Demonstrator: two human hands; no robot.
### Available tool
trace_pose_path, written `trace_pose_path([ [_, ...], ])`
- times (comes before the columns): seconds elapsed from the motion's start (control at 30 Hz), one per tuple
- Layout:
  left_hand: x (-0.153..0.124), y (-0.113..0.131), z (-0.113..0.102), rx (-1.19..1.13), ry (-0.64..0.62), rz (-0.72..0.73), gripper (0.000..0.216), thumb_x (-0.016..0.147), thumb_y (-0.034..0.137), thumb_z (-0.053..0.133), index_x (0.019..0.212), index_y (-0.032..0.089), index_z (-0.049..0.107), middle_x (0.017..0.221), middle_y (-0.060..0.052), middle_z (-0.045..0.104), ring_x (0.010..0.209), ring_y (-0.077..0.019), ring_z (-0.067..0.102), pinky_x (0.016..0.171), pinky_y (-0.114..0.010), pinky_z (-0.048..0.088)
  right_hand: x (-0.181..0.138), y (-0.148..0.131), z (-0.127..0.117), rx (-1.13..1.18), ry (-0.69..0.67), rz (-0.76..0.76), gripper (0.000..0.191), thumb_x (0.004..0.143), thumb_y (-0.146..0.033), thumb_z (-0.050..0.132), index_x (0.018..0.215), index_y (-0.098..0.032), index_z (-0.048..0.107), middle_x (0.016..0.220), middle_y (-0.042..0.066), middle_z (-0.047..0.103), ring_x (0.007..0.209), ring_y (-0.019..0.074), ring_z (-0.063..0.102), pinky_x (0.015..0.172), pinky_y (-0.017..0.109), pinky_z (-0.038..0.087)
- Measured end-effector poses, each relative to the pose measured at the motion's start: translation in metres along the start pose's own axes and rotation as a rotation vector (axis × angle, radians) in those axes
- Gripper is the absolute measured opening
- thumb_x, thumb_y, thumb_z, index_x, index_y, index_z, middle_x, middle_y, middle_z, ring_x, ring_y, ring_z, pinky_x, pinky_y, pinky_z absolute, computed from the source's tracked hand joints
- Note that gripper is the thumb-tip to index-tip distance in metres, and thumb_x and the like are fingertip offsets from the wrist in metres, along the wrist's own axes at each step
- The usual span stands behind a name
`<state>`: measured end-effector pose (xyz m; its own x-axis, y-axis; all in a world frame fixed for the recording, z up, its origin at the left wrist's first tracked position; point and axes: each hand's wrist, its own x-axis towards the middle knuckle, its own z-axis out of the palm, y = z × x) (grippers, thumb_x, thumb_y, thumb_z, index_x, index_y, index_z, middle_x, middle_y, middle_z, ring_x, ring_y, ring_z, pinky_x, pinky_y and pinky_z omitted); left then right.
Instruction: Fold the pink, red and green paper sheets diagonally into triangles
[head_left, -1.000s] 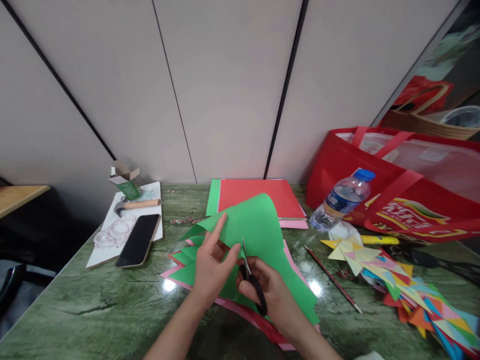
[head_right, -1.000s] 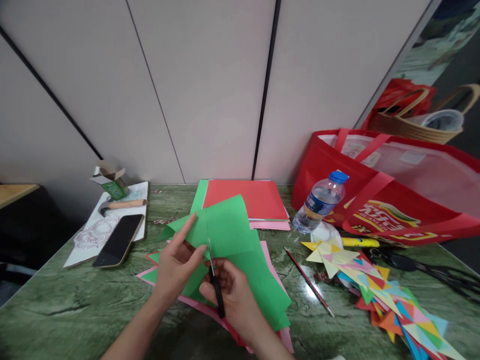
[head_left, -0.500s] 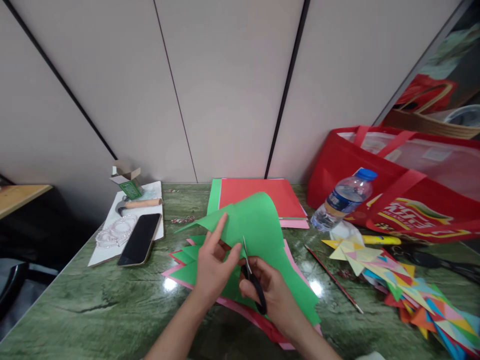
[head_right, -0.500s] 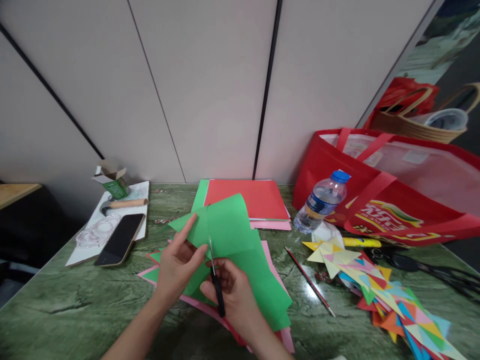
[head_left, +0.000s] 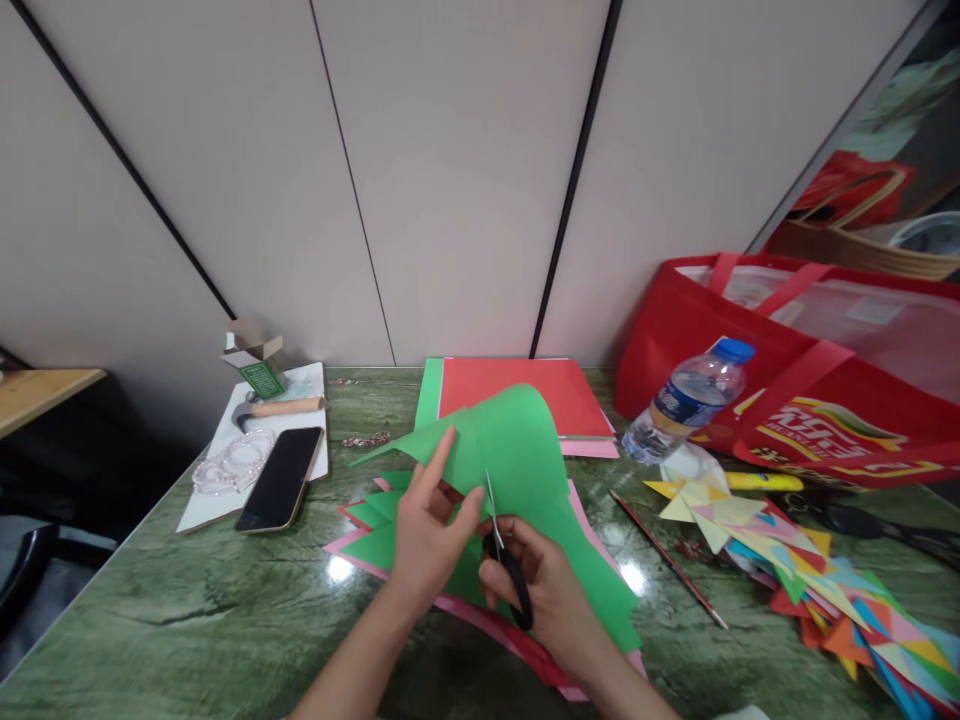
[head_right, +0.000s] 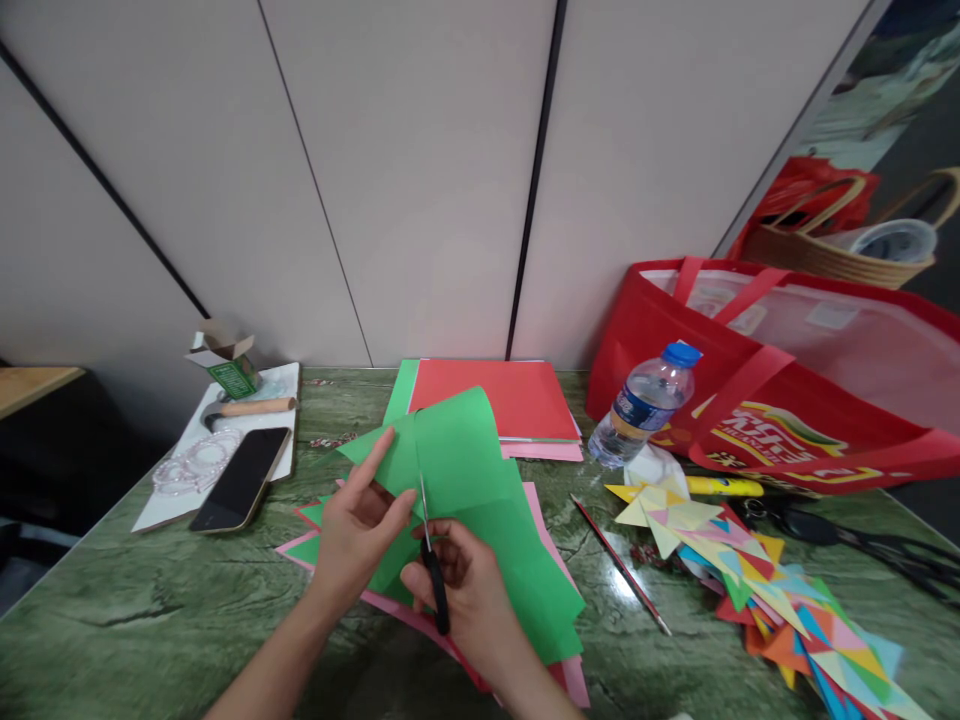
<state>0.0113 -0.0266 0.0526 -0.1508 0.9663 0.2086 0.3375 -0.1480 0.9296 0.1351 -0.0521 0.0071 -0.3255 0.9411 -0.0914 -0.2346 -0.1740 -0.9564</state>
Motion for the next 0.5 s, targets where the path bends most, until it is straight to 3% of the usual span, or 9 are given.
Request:
trace_pose_path([
  [0.3,-0.0007,0.0023,-0.0004,0.0,-0.011,-0.018,0.066,0.075,0.034,0.057,0.137,0.015,0.042,0.053,0.011,0.017,0.048,-0.0098,0.02,0.06,-0.026,0.038,0.0006,0.0001,-0.0005,-0.013,0.004,0.008,0.042,0.067,-0.049,0.072,0.086,-0.017,0.053,0.059,-0.007,0.049,0.045,0.0059,0.045,0.045,0.02,0.036],
  [0.5,-0.0004,0.0,-0.0003,-0.015,-0.006,-0.015,0.065,0.076,0.034,0.058,0.137,0.015,0.043,0.054,0.01,0.021,0.05,-0.0099,0.023,0.057,-0.024,0.036,0.0007,0.0053,-0.0007,-0.015,0.018,0.009,0.044,0.067,-0.051,0.072,0.088,-0.017,0.053,0.06,-0.006,0.049,0.043,0.006,0.046,0.042,0.02,0.036],
])
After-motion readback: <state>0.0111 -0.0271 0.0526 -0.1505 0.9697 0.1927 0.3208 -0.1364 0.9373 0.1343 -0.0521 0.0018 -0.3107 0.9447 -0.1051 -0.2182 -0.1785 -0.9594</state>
